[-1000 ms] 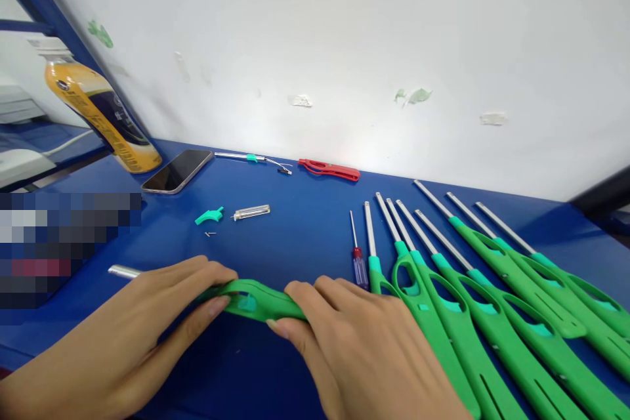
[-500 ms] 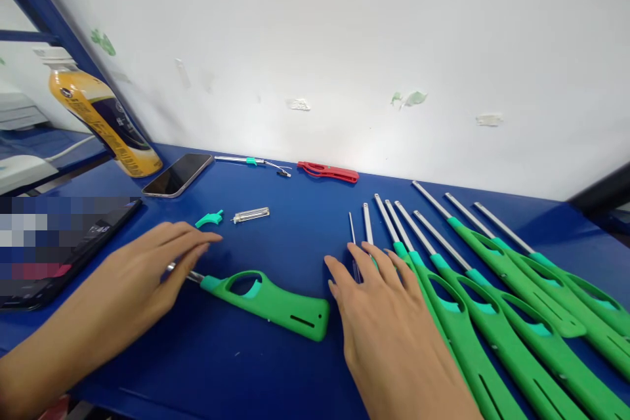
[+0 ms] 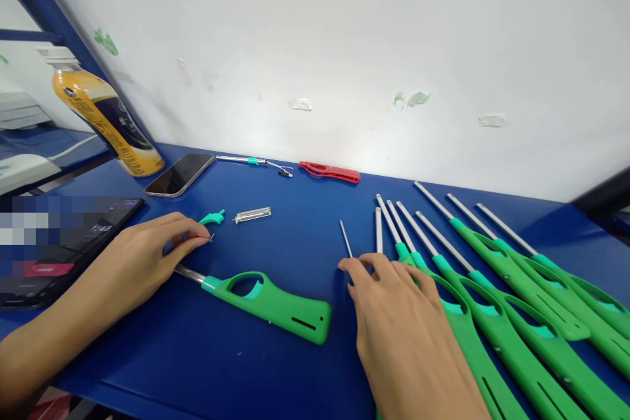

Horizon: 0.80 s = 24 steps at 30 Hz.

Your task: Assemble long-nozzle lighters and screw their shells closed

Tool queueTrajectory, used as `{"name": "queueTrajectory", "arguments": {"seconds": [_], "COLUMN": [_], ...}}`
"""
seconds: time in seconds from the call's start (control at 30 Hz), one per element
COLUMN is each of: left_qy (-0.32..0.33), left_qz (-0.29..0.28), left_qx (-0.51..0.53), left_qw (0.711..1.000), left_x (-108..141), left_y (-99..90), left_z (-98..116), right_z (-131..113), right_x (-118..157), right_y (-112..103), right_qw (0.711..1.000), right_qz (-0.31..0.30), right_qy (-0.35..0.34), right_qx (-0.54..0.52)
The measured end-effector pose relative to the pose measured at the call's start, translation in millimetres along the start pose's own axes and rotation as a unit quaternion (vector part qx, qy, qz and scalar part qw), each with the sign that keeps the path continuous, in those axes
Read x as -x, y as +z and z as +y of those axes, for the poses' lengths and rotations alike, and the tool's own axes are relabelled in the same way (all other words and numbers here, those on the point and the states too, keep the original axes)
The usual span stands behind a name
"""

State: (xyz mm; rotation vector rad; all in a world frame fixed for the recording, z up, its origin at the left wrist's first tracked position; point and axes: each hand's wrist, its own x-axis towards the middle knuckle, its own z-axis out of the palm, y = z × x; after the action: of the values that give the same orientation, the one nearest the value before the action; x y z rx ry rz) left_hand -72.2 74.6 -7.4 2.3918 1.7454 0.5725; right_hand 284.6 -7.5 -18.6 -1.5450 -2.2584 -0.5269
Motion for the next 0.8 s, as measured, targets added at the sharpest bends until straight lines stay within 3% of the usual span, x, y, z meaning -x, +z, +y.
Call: {"name": "queueTrajectory", "arguments": {"seconds": [0.33,0.6,0.8], "left_qy": [0.012,-0.004,-0.009], "left_qz": [0.024,0.077,0.033], "left_qx": [0.022,0.077,0.137], "left_qw": [0.999,0.994,0.99], "left_x": [5.8,20.8,22.4], "left_y": [-0.6,-16.6,-17.0], "left_z": [-0.8,34.8,50.5], "right_z": [-4.5,-9.4,-11.7], "right_x": [8.5,3.7,5.8], "right_y": [3.0,-0.2,3.5], "right_qw": [0.996,0.988,0.99], "right_qz": [-0.051,-0.104,-0.104], "right_qy": [0.023,0.077,0.062], "right_qx": [-0.064,-0.083,-0.07]}}
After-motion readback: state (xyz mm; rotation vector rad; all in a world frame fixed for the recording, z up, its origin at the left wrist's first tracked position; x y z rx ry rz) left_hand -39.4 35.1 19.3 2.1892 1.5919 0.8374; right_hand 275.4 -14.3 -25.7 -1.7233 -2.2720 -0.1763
